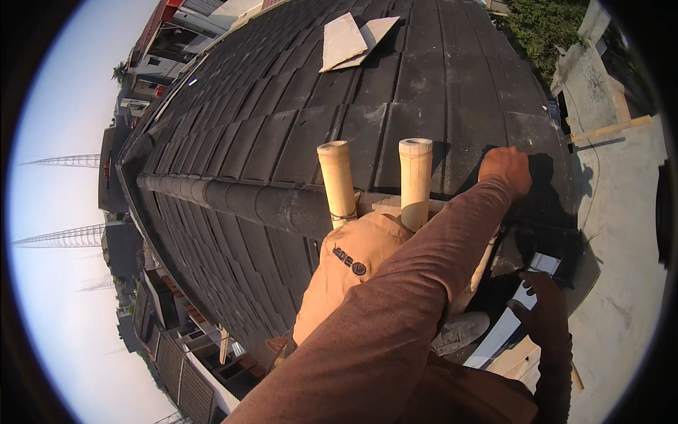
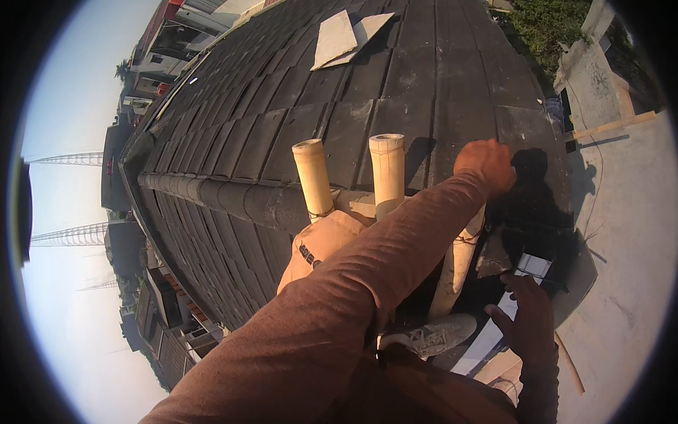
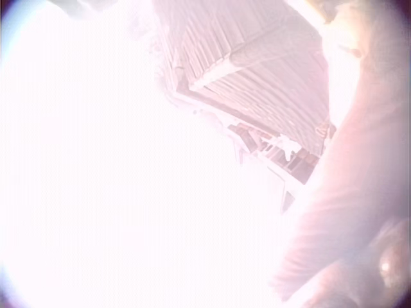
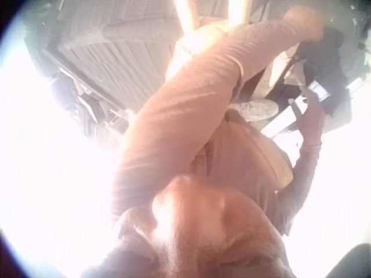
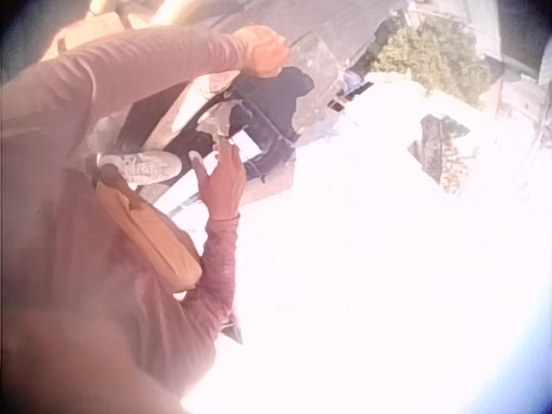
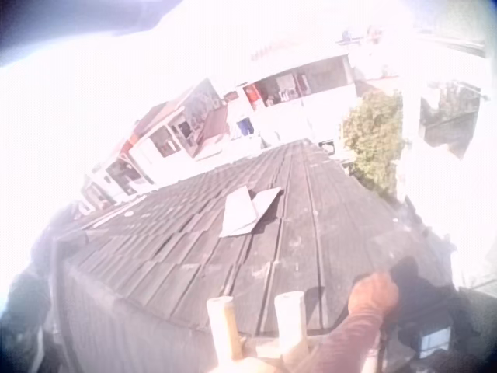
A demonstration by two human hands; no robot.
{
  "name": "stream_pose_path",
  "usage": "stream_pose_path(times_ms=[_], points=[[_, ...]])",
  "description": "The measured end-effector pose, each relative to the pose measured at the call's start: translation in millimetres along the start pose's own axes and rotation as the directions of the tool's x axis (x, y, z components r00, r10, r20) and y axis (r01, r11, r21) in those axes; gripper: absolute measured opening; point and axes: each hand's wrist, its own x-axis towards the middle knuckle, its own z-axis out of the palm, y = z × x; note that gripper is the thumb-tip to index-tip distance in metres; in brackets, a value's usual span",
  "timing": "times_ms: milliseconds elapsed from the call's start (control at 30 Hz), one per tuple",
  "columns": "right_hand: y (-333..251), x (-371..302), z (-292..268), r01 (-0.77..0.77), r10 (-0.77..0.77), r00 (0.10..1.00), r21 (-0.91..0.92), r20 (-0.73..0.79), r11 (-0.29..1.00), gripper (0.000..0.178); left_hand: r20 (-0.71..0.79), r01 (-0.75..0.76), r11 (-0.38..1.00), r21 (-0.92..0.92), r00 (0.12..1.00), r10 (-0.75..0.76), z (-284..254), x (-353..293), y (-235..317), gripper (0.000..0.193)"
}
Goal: The person installs metal flashing and roof tiles on the edge of a roof using a small axe and nails.
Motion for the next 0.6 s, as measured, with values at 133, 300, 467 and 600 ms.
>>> stream_pose_path(times_ms=[133,300,467,600], points=[[-45,-10,-28,0.03,-0.028,0.999,-0.073,0.031,0.997,0.056,0.017,0.007,1.0,-0.001,1.0,-0.007,-7,-8,-9,0.039],[-105,-37,-56,0.049,-0.046,0.998,-0.07,0.053,0.996,0.059,0.073,0.046,0.999,-0.016,0.996,-0.045,-25,-18,-16,0.045],[-147,-81,-55,-0.082,0.084,0.996,0.315,0.009,0.945,0.056,0.053,-0.009,0.994,0.112,0.999,0.003,-21,-5,4,0.049],[-142,-85,-1,0.07,-0.001,0.989,0.471,-0.147,0.88,0.052,-0.023,-0.059,0.995,0.082,0.998,0.061,-11,-6,3,0.047]])
